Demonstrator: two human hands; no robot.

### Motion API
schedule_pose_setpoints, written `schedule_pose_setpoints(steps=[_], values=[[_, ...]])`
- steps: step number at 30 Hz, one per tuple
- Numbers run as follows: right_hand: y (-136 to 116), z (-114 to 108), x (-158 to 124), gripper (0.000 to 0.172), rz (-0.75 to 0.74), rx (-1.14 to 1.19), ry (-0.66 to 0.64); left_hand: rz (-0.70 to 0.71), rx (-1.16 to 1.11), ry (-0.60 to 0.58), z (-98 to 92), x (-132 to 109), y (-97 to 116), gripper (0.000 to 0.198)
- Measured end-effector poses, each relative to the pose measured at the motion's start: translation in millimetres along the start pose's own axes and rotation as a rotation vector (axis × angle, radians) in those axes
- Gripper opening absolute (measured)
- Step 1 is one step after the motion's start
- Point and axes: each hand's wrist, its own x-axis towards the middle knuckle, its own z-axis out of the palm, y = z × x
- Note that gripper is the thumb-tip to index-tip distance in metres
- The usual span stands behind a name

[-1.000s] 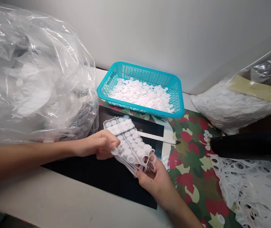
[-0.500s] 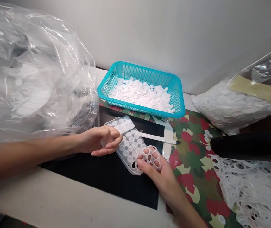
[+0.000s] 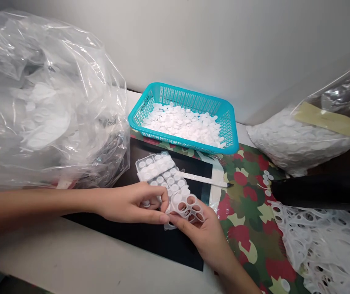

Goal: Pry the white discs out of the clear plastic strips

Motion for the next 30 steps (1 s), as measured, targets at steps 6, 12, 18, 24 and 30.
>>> schedule_pose_setpoints(steps=[6, 12, 18, 24, 30], values=[[1, -5, -3, 0.026, 0.02, -0.016, -0.121, 0.116, 0.155, -0.047, -0.7, 1, -1, 0.021], [9, -8, -4, 0.045, 0.058, -0.059, -0.164, 0.199, 0.218, -0.054, 0.0, 2, -4, 0.017], [9, -8, 4, 0.025, -0.072, -0.136, -0.286, 0.148, 0.103, -0.077, -2.1, 2, -3, 0.018], [1, -22, 9, 0.02, 0.003, -0.033, -0.386, -0.122, -0.581, -0.026, -8.8, 8, -5, 0.018], [-1, -31, 11, 0.019, 0.014, -0.075, -0.503, -0.075, -1.134, 0.082, -27.0, 12, -9, 0.024]])
